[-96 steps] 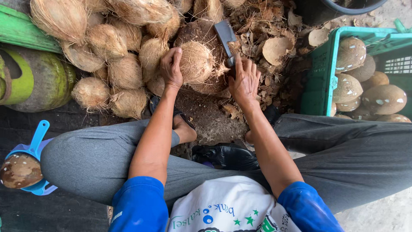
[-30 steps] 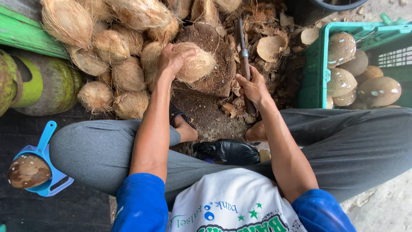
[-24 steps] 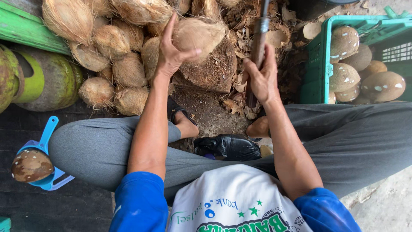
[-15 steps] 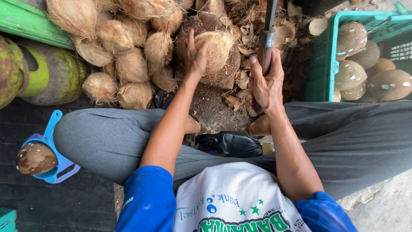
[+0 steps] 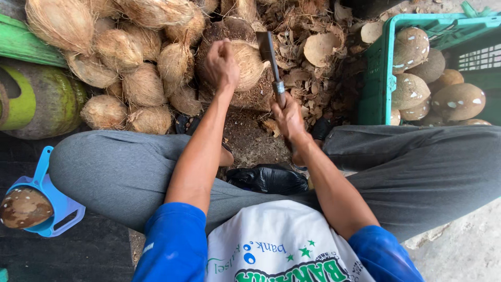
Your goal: The person sits on the ground and husks coconuts one at a time, holding each coconut against a wooden chopping block and striking off the fibrous husk with a machete, rotating the coconut between strikes, then setting the husked coconut aside and taking the next one from the pile.
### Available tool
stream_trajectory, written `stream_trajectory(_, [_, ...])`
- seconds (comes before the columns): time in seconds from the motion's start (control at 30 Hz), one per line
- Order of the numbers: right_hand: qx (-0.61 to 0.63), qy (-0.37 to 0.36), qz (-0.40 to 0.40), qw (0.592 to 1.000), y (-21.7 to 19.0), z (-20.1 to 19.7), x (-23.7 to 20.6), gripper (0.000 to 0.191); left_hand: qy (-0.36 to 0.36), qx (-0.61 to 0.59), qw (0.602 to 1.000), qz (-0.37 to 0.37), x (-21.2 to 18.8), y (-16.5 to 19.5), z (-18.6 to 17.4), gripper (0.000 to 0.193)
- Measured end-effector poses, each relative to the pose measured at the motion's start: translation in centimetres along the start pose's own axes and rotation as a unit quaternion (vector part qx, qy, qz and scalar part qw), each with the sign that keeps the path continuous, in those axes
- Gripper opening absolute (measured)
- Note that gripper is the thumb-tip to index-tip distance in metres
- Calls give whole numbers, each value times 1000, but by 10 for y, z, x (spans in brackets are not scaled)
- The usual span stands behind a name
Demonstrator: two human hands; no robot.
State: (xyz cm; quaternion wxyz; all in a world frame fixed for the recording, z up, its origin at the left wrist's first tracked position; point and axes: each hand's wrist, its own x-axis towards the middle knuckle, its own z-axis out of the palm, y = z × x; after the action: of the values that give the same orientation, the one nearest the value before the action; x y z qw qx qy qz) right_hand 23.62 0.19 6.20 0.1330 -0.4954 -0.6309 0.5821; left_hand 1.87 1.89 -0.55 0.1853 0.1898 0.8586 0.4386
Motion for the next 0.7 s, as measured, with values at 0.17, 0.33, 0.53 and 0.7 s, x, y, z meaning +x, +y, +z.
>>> stream_trajectory(0.17, [-69, 29, -36, 997, 41, 8, 9, 27, 35, -14, 983, -178, -16, 19, 4, 57])
stream_trajectory(0.33, [-31, 21, -76, 996, 34, 10, 8, 26, 52, -111, 992, 21, -4, 10, 5, 60])
stream_trajectory(0.53, [-1, 12, -5, 1000, -13, -1, -1, 31, 12, 49, 999, -4, 5, 1, -6, 48])
stream_trajectory(0.7, [216, 122, -203, 947, -77, -58, -6, 19, 72, 81, 994, 0, -1, 7, -3, 42])
